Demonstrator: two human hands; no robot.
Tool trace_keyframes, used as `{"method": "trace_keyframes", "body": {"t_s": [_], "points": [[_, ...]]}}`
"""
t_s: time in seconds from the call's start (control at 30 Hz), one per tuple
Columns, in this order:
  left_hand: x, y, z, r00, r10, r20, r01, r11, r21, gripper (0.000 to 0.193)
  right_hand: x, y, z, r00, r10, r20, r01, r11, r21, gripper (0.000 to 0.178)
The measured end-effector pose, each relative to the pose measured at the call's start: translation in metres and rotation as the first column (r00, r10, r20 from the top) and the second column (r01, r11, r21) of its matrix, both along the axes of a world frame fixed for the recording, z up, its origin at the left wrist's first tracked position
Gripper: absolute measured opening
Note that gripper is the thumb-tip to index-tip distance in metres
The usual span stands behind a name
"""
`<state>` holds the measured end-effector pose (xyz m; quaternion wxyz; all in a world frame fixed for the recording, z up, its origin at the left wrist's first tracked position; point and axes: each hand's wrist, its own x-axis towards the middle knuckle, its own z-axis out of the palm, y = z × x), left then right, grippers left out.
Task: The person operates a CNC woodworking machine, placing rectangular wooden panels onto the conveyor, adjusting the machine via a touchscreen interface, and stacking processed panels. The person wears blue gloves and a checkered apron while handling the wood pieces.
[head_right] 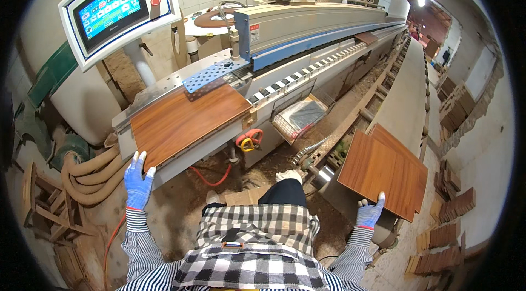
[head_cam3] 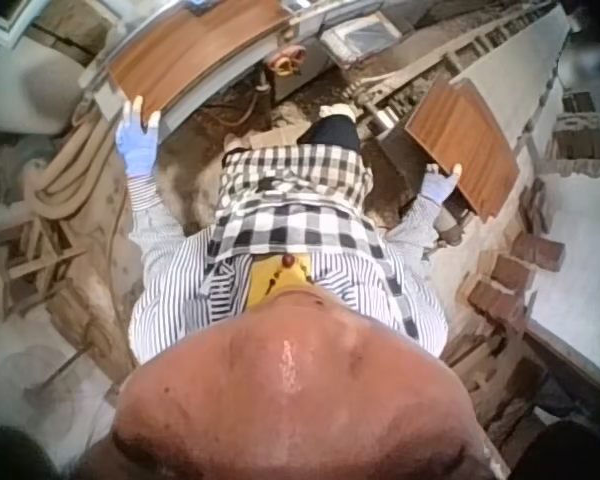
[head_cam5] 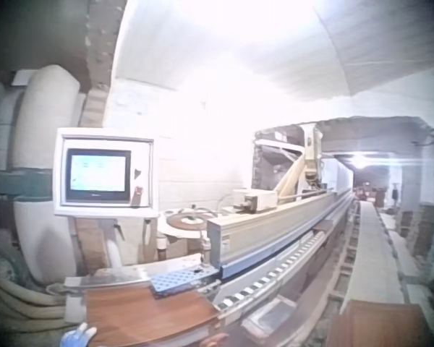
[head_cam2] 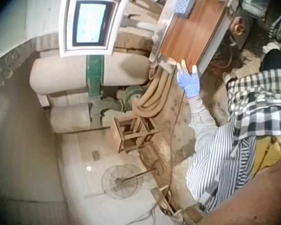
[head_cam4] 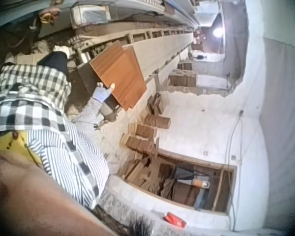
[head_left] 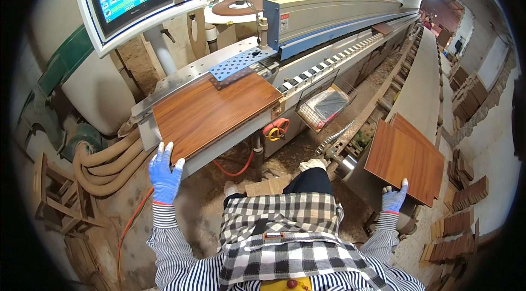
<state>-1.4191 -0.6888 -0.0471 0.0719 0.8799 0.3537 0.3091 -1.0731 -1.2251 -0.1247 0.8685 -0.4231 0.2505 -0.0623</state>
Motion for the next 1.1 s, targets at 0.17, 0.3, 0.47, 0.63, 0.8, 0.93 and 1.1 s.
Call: {"method": "trace_keyframes", "body": {"t_s": [0.17,0.3,0.47,0.63,0.8,0.93,1.1], "points": [[-0.011,-0.003,0.002,0.996,-0.075,0.046,0.076,0.997,-0.02,0.044,0.006,-0.018,-0.011,0.999,0.034,0.031,-0.036,0.998,0.058,0.048],[-0.011,-0.005,0.001,0.996,-0.072,0.047,0.072,0.997,0.004,0.042,0.007,-0.016,-0.011,0.999,0.0,0.044,-0.004,0.996,0.084,0.046],[-0.011,-0.006,0.003,0.994,-0.085,0.076,0.085,0.996,-0.003,0.042,0.006,-0.016,-0.009,0.998,-0.025,0.055,0.02,0.995,0.099,0.044],[-0.01,-0.001,0.0,0.99,-0.098,0.098,0.1,0.995,-0.024,0.043,0.009,-0.035,-0.014,0.997,-0.063,0.046,0.06,0.995,0.074,0.05],[0.003,-0.005,0.008,0.996,-0.089,0.017,0.089,0.996,0.032,0.044,0.018,-0.054,-0.02,0.983,-0.18,0.048,0.173,0.978,0.113,0.047],[0.024,-0.005,0.009,0.996,-0.084,-0.03,0.086,0.992,0.092,0.047,0.023,-0.068,-0.029,0.976,-0.202,0.076,0.19,0.972,0.139,0.057],[0.065,-0.009,0.005,0.993,-0.11,-0.039,0.115,0.98,0.162,0.05,0.026,-0.079,-0.027,0.957,-0.271,0.105,0.252,0.953,0.166,0.059]]}}
